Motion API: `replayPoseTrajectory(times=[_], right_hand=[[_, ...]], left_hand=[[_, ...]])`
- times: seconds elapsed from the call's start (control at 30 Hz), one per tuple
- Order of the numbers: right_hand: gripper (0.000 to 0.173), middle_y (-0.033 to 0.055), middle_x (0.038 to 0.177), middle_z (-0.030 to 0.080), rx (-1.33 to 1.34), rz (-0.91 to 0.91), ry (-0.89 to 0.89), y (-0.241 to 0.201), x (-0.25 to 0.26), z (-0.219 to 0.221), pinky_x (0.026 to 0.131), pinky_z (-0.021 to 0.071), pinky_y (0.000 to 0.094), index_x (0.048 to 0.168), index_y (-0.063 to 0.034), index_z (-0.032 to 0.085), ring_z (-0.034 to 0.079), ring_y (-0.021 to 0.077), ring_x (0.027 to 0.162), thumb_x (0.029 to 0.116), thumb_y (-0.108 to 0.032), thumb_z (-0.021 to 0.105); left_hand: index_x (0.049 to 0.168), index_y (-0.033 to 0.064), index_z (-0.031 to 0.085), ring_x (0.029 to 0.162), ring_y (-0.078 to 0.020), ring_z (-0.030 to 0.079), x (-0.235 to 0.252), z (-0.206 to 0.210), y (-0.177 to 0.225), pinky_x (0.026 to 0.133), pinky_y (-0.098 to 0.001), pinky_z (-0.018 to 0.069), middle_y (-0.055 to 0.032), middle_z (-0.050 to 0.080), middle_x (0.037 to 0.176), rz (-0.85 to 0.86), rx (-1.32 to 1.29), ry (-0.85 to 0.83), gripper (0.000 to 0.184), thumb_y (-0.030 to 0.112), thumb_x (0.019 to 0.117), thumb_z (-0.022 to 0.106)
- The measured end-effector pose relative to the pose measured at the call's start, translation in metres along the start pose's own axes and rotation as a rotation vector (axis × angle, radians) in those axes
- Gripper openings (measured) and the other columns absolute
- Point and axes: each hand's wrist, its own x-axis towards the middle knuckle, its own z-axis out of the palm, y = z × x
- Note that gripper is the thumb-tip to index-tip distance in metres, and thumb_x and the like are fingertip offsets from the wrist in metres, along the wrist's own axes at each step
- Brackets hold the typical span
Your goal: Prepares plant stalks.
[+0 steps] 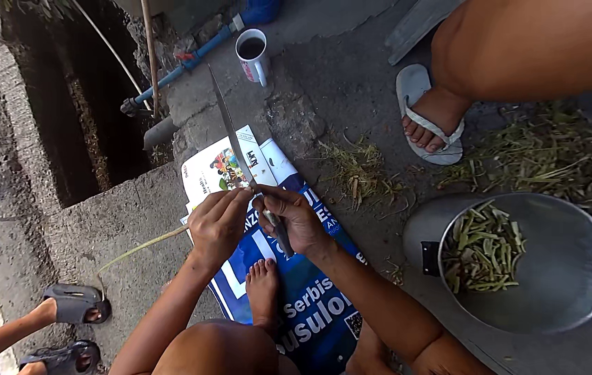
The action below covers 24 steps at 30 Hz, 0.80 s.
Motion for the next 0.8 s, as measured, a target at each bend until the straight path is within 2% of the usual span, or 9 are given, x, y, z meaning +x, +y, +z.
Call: replayPoseTrajectory(times=[0.1, 0.17, 0.23, 0.3, 0.43, 0.53, 0.67, 0.8], right_hand=[[0.030, 0.0047, 0.087, 0.067, -0.004, 0.016, -0.024, -0.001, 0.001, -0.003, 0.053, 0.0502, 0.0191, 0.124, 0.0029, 0.066, 0.057, 0.0058, 0.058, 0.1028, -0.013, 0.051], [0.031, 0.0024, 0.089, 0.067, -0.041, 0.043, -0.032, -0.003, 0.000, -0.006, 0.052, 0.0497, 0.0190, 0.123, -0.0001, 0.065, 0.056, 0.0048, 0.057, 0.1015, -0.020, 0.053], [0.030, 0.0016, 0.089, 0.069, -0.045, 0.064, -0.040, -0.005, 0.003, -0.008, 0.051, 0.0501, 0.0185, 0.115, -0.0055, 0.069, 0.056, 0.0037, 0.056, 0.0989, -0.030, 0.061], [0.031, 0.0019, 0.088, 0.069, -0.036, 0.071, -0.051, -0.005, 0.005, -0.010, 0.050, 0.0501, 0.0183, 0.108, -0.0081, 0.071, 0.056, 0.0032, 0.054, 0.0955, -0.036, 0.067], [0.029, 0.0047, 0.088, 0.070, 0.042, 0.122, -0.088, -0.013, 0.010, -0.011, 0.049, 0.0500, 0.0178, 0.100, -0.0084, 0.073, 0.056, 0.0034, 0.052, 0.0928, -0.036, 0.070], [0.028, 0.0049, 0.087, 0.069, 0.081, 0.188, -0.132, -0.019, 0.010, -0.013, 0.048, 0.0499, 0.0173, 0.099, -0.0080, 0.071, 0.056, 0.0035, 0.052, 0.0943, -0.035, 0.066], [0.036, 0.0034, 0.089, 0.069, 0.112, 0.203, -0.179, -0.020, 0.005, -0.008, 0.050, 0.0505, 0.0160, 0.104, -0.0082, 0.070, 0.057, 0.0028, 0.053, 0.0926, -0.043, 0.070], [0.030, 0.0027, 0.090, 0.069, 0.108, 0.192, -0.173, -0.019, 0.003, -0.001, 0.050, 0.0502, 0.0161, 0.102, -0.0092, 0.068, 0.057, 0.0027, 0.054, 0.0967, -0.039, 0.064]], left_hand=[[0.094, 0.0040, 0.080, 0.088, -0.0163, 0.075, -0.002, 0.002, -0.004, 0.082, -0.0259, 0.0579, -0.0089, 0.079, 0.092, -0.095, -0.114, -0.025, 0.010, 0.007, 0.0931, 0.071], [0.095, 0.0027, 0.080, 0.089, -0.0156, 0.075, 0.000, 0.002, -0.006, 0.084, -0.0262, 0.0589, -0.0101, 0.078, 0.094, -0.172, -0.234, -0.054, 0.010, 0.007, 0.0924, 0.072], [0.096, 0.0022, 0.080, 0.093, -0.0131, 0.073, 0.006, 0.001, -0.009, 0.087, -0.0245, 0.0591, -0.0113, 0.076, 0.099, -0.211, -0.329, -0.057, 0.009, 0.008, 0.0905, 0.075], [0.095, 0.0036, 0.080, 0.090, -0.0092, 0.070, 0.009, 0.002, -0.010, 0.084, -0.0210, 0.0581, -0.0099, 0.073, 0.096, -0.214, -0.344, -0.045, 0.010, 0.010, 0.0883, 0.078], [0.096, 0.0074, 0.081, 0.088, -0.0092, 0.071, 0.012, 0.001, -0.013, 0.083, -0.0205, 0.0574, -0.0053, 0.075, 0.092, -0.125, -0.228, -0.021, 0.013, 0.017, 0.0860, 0.080], [0.091, 0.0094, 0.081, 0.090, -0.0103, 0.073, 0.016, -0.004, -0.012, 0.085, -0.0228, 0.0580, -0.0021, 0.078, 0.092, -0.120, -0.196, -0.016, 0.012, 0.019, 0.0842, 0.081], [0.089, 0.0073, 0.081, 0.092, -0.0089, 0.071, 0.019, -0.014, -0.008, 0.087, -0.0232, 0.0568, -0.0023, 0.078, 0.093, -0.228, -0.360, -0.040, 0.008, 0.013, 0.0832, 0.082], [0.090, 0.0023, 0.079, 0.093, -0.0064, 0.071, 0.022, -0.021, -0.006, 0.086, -0.0220, 0.0584, -0.0052, 0.076, 0.095, -0.367, -0.557, -0.093, 0.009, 0.008, 0.0839, 0.081]])
